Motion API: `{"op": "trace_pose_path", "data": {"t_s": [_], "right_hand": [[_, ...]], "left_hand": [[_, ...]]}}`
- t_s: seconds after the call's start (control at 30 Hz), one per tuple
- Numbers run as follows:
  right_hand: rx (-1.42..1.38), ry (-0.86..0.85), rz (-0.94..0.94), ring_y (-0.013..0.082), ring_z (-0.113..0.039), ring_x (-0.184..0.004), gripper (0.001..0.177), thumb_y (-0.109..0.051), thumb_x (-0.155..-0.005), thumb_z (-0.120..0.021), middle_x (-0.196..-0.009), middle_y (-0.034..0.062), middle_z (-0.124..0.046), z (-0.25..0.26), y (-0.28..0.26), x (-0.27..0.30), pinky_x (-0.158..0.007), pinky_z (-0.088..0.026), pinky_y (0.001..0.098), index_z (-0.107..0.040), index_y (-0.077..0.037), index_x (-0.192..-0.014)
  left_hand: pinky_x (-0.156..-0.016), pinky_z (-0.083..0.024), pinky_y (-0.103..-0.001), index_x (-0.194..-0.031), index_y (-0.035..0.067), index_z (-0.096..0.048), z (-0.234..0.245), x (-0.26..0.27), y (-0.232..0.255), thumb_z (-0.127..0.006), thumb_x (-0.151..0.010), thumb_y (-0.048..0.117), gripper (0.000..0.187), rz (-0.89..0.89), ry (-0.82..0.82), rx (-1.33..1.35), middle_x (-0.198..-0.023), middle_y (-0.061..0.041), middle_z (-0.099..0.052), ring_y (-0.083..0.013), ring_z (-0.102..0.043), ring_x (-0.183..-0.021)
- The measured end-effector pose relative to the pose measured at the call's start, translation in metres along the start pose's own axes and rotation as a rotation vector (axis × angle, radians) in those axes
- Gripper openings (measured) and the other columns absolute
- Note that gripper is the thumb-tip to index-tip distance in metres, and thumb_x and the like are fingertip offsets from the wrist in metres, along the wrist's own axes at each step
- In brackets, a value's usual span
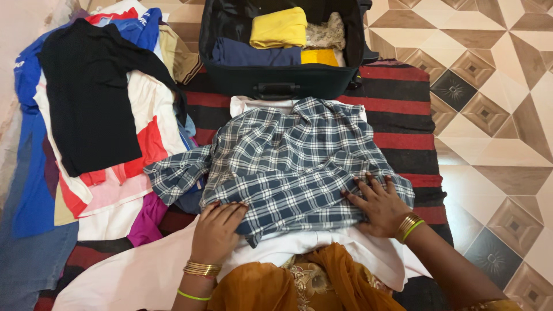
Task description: The person folds a blue checkered shirt and a black garment by hand on a striped mat and places them into an open black suitcase.
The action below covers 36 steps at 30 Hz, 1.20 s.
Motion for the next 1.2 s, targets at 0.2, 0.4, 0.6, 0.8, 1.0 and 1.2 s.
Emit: {"op": "trace_pose_path", "data": {"t_s": [0.2, 0.4, 0.6, 0.8, 1.0, 1.2], "right_hand": [[0.038, 0.049, -0.059, 0.0400, -0.009, -0.155, 0.079, -0.052, -0.093, -0.054, -0.166, 0.0137, -0.018, -0.022, 0.006, -0.016, -0.119, -0.009, 0.0694, -0.016, -0.039, -0.161], [-0.054, 0.137, -0.108, 0.0389, -0.016, -0.153, 0.087, -0.061, -0.086, -0.065, -0.168, 0.0126, -0.025, -0.020, 0.004, -0.018, -0.119, -0.013, 0.0674, -0.026, -0.038, -0.160], [-0.164, 0.317, -0.165, 0.0314, -0.033, -0.148, 0.071, -0.051, -0.083, -0.072, -0.154, 0.0051, -0.045, -0.015, 0.011, -0.021, -0.119, -0.020, 0.0652, -0.050, -0.034, -0.148], [-0.366, 0.389, -0.139, 0.0184, -0.041, -0.147, 0.048, -0.036, -0.086, -0.071, -0.144, -0.0053, -0.058, -0.027, 0.039, -0.030, -0.123, -0.028, 0.0552, -0.061, -0.027, -0.133], [-0.349, 0.289, 0.158, 0.0222, -0.037, -0.145, 0.060, -0.026, -0.079, -0.074, -0.152, -0.0035, -0.055, -0.011, 0.030, 0.019, -0.122, -0.017, 0.0567, -0.063, -0.031, -0.138], [-0.181, -0.010, 0.168, 0.0279, -0.022, -0.150, 0.059, -0.039, -0.090, -0.069, -0.164, -0.0009, -0.036, -0.012, -0.005, 0.056, -0.120, -0.019, 0.0618, -0.052, -0.033, -0.146]], "left_hand": [[-0.104, -0.043, -0.044, -0.120, 0.011, -0.068, 0.003, -0.005, 0.000, -0.060, -0.070, 0.002, 0.051, -0.008, -0.048, 0.033, -0.115, -0.005, -0.073, -0.0215, -0.066, -0.108], [-0.103, -0.040, -0.048, -0.123, 0.012, -0.069, 0.002, -0.009, 0.015, -0.068, -0.066, 0.002, 0.057, -0.038, -0.098, -0.028, -0.116, -0.004, -0.069, -0.0244, -0.062, -0.110], [-0.104, -0.042, -0.043, -0.113, 0.013, -0.071, 0.005, -0.006, 0.018, -0.071, -0.064, 0.005, 0.050, -0.076, -0.051, 0.104, -0.125, -0.004, -0.069, -0.0246, -0.062, -0.117], [-0.106, -0.042, -0.042, -0.118, 0.014, -0.071, 0.020, -0.012, 0.015, -0.069, -0.075, 0.005, 0.044, -0.129, -0.102, 0.152, -0.126, -0.002, -0.070, -0.0232, -0.063, -0.117], [-0.105, -0.038, -0.046, -0.126, 0.009, -0.068, 0.055, 0.009, 0.038, -0.069, -0.069, 0.009, 0.057, -0.259, -0.292, 0.188, -0.129, -0.009, -0.064, -0.0276, -0.057, -0.124], [-0.104, -0.036, -0.045, -0.126, 0.014, -0.070, 0.041, 0.035, 0.049, -0.070, -0.071, 0.006, 0.056, -0.148, -0.603, 0.204, -0.140, -0.008, -0.060, -0.0290, -0.050, -0.131]]}}
Point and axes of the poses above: each hand's wrist, its own x-axis away from the middle knuckle, its own z-axis out of the back of the hand, y = z × x, the point moved 7 cm from there along -x, towards the middle knuckle
